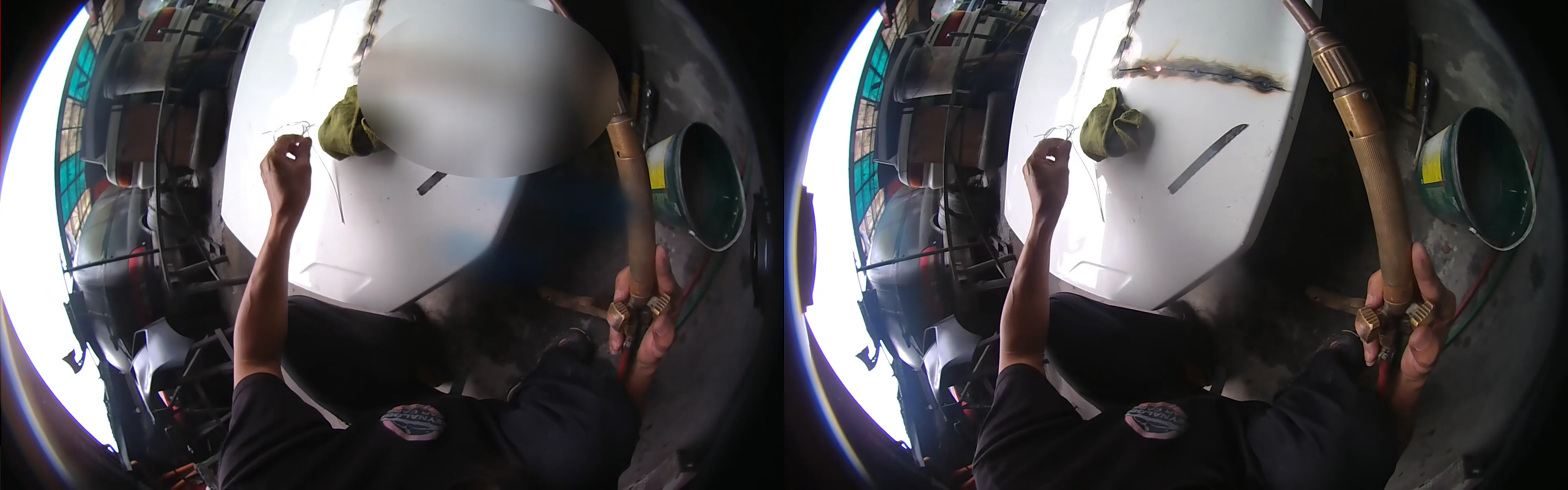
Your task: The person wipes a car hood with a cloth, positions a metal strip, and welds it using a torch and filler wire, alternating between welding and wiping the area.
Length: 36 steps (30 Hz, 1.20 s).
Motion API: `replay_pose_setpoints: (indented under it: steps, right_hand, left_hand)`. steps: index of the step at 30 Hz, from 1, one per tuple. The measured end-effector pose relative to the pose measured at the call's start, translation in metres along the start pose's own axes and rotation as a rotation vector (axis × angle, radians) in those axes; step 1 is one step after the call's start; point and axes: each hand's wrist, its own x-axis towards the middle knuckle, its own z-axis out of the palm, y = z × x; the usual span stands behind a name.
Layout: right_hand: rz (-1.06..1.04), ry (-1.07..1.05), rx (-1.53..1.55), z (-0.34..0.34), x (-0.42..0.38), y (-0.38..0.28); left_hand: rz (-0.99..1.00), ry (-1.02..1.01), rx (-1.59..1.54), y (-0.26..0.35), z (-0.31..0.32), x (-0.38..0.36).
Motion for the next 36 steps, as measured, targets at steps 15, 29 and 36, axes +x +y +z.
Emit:
replay_pose_setpoints:
  steps: [15, 29, 36]
  right_hand:
    - [-0.033, 0.029, -0.007, 0.001, -0.002, -0.007]
    - [-0.034, -0.025, -0.047, -0.012, -0.025, -0.027]
    - [-0.085, 0.009, -0.079, -0.006, -0.011, -0.025]
  left_hand:
    - [0.44, -0.081, -0.16, 0.03, 0.065, 0.06]
    - [0.084, -0.15, -0.123, 0.029, 0.063, 0.102]
    - [0.748, -0.384, -0.754, 0.217, 0.134, -0.038]
